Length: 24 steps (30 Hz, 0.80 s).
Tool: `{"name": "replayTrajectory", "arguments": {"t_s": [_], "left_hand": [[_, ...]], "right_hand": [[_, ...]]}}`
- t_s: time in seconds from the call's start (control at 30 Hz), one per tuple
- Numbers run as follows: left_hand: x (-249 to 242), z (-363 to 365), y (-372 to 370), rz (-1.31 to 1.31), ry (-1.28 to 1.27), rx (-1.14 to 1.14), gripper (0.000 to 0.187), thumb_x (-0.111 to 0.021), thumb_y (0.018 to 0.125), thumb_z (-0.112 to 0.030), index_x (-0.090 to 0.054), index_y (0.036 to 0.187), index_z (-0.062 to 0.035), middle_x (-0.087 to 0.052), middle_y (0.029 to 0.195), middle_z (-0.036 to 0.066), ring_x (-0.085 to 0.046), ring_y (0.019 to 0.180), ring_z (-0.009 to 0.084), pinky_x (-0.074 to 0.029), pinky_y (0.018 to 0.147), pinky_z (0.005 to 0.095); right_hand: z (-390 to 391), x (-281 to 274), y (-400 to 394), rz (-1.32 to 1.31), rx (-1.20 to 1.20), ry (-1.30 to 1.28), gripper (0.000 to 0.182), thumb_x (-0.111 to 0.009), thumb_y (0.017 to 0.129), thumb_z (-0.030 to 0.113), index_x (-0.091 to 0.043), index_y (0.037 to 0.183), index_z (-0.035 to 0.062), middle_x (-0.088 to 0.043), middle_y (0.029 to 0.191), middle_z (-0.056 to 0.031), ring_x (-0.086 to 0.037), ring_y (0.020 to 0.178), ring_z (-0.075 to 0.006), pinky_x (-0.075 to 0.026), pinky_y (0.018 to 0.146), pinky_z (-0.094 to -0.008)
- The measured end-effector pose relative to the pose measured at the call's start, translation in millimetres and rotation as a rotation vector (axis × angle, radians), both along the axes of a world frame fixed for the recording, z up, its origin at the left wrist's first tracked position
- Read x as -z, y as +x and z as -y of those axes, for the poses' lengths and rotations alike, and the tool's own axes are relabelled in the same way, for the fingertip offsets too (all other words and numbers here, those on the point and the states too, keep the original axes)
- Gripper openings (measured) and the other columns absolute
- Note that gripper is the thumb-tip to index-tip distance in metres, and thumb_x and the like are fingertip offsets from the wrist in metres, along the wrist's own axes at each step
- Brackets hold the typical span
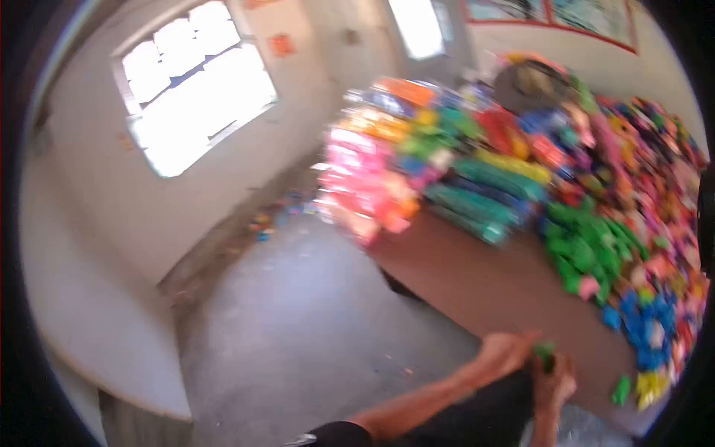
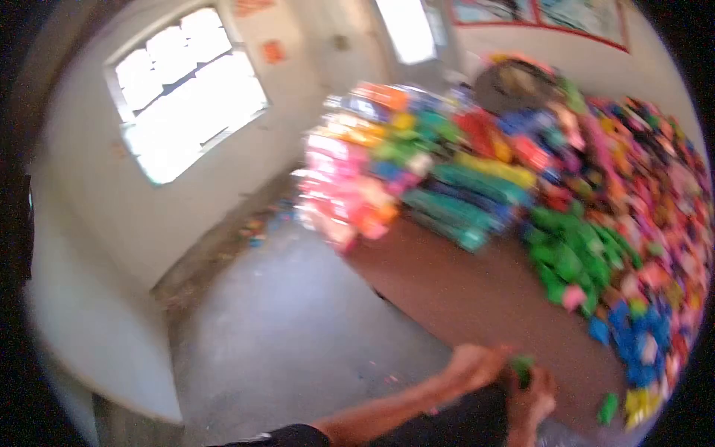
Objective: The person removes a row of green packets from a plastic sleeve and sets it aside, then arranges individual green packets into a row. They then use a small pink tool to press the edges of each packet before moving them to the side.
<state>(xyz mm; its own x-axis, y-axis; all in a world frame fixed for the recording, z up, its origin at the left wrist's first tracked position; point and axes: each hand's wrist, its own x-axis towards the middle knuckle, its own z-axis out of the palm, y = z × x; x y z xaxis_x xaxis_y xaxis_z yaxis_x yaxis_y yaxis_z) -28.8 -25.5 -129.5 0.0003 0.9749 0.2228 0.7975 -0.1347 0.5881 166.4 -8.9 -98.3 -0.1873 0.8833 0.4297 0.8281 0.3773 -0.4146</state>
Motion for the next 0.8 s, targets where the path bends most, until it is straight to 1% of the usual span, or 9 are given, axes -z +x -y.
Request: {"name": "replayTrajectory", "arguments": {"t_s": [0.07, 0.1, 0.13, 0.17, 0.23, 0.33, 0.43, 0.63, 0.8], "left_hand": [[-35, 20, 2, 0.086, -0.039, -0.04, 0.024, -0.058, 0.113, -0.034, -0.074, 0.115, -0.0163, -0.076, 0.083, 0.013, -0.07, 0.068, 0.0311, -0.055, 0.06, 0.0458], [-53, 24, 1, 0.116, -0.076, -0.049, 0.03, -0.058, 0.114, -0.036, -0.077, 0.104, -0.0156, -0.076, 0.08, 0.012, -0.068, 0.064, 0.0281, -0.054, 0.059, 0.0427], [-20, 20, 1, 0.105, 0.068, -0.024, 0.021, -0.065, 0.11, -0.027, -0.075, 0.096, -0.0147, -0.074, 0.077, 0.015, -0.069, 0.061, 0.0318, -0.053, 0.056, 0.0451], [-32, 19, 8, 0.065, -0.026, -0.127, 0.013, -0.069, 0.105, -0.023, -0.075, 0.097, -0.0147, -0.071, 0.076, 0.018, -0.072, 0.065, 0.0395, -0.053, 0.056, 0.0496], [-53, 15, -2, -0.05, 0.133, -0.149, 0.013, -0.072, 0.102, -0.025, -0.075, 0.098, -0.0131, -0.07, 0.075, 0.019, -0.072, 0.068, 0.0437, -0.054, 0.057, 0.0525], [-59, 13, -11, -0.064, 0.111, -0.225, 0.014, -0.073, 0.101, -0.025, -0.074, 0.098, -0.0116, -0.071, 0.074, 0.018, -0.071, 0.071, 0.0453, -0.055, 0.059, 0.0532], [-79, 16, 1, 0.122, 0.112, -0.133, 0.017, -0.07, 0.101, -0.024, -0.068, 0.091, -0.0107, -0.07, 0.071, 0.019, -0.07, 0.07, 0.046, -0.054, 0.061, 0.059], [-64, 10, -10, -0.03, 0.072, -0.186, 0.011, -0.074, 0.099, -0.02, -0.074, 0.1, -0.0096, -0.073, 0.077, 0.02, -0.074, 0.074, 0.0445, -0.057, 0.063, 0.0521], [-71, 22, -3, 0.129, 0.089, -0.157, 0.011, -0.075, 0.099, -0.02, -0.074, 0.107, -0.0122, -0.074, 0.078, 0.019, -0.074, 0.073, 0.0444, -0.057, 0.062, 0.052]], "right_hand": [[8, -18, -7, 0.001, -0.038, -0.042, 0.032, -0.087, 0.091, 0.044, -0.078, 0.11, 0.0189, -0.076, 0.105, -0.012, -0.075, 0.093, -0.0359, -0.062, 0.074, -0.0498], [11, -21, -10, -0.027, 0.007, -0.041, 0.031, -0.087, 0.091, 0.042, -0.078, 0.109, 0.0187, -0.076, 0.103, -0.0107, -0.075, 0.093, -0.036, -0.062, 0.074, -0.0498], [12, -26, -8, -0.07, -0.023, 0.053, 0.03, -0.088, 0.09, 0.041, -0.076, 0.105, 0.0174, -0.076, 0.1, -0.011, -0.075, 0.092, -0.0362, -0.061, 0.075, -0.0493], [8, -31, -7, -0.096, -0.044, 0.027, 0.031, -0.09, 0.088, 0.038, -0.074, 0.102, 0.0152, -0.074, 0.099, -0.0115, -0.074, 0.091, -0.0359, -0.06, 0.075, -0.048], [8, -29, -6, -0.154, -0.058, 0.051, 0.033, -0.092, 0.085, 0.035, -0.072, 0.1, 0.0129, -0.073, 0.097, -0.0107, -0.074, 0.091, -0.0355, -0.059, 0.074, -0.0474], [9, -32, -9, -0.183, -0.061, 0.052, 0.034, -0.092, 0.084, 0.033, -0.071, 0.099, 0.0117, -0.072, 0.097, -0.0101, -0.073, 0.091, -0.0354, -0.058, 0.073, -0.0476], [8, -31, -8, -0.199, -0.066, 0.038, 0.034, -0.093, 0.083, 0.031, -0.07, 0.099, 0.0107, -0.072, 0.098, -0.0099, -0.074, 0.09, -0.0355, -0.058, 0.073, -0.0475], [6, -35, -11, -0.228, -0.062, 0.06, 0.033, -0.095, 0.081, 0.027, -0.069, 0.094, 0.0102, -0.072, 0.095, -0.0094, -0.073, 0.083, -0.0354, -0.057, 0.069, -0.0468], [8, -38, -10, -0.246, -0.056, 0.046, 0.03, -0.094, 0.079, 0.022, -0.074, 0.098, 0.01, -0.073, 0.102, -0.0088, -0.074, 0.086, -0.034, -0.059, 0.072, -0.0452]]}}
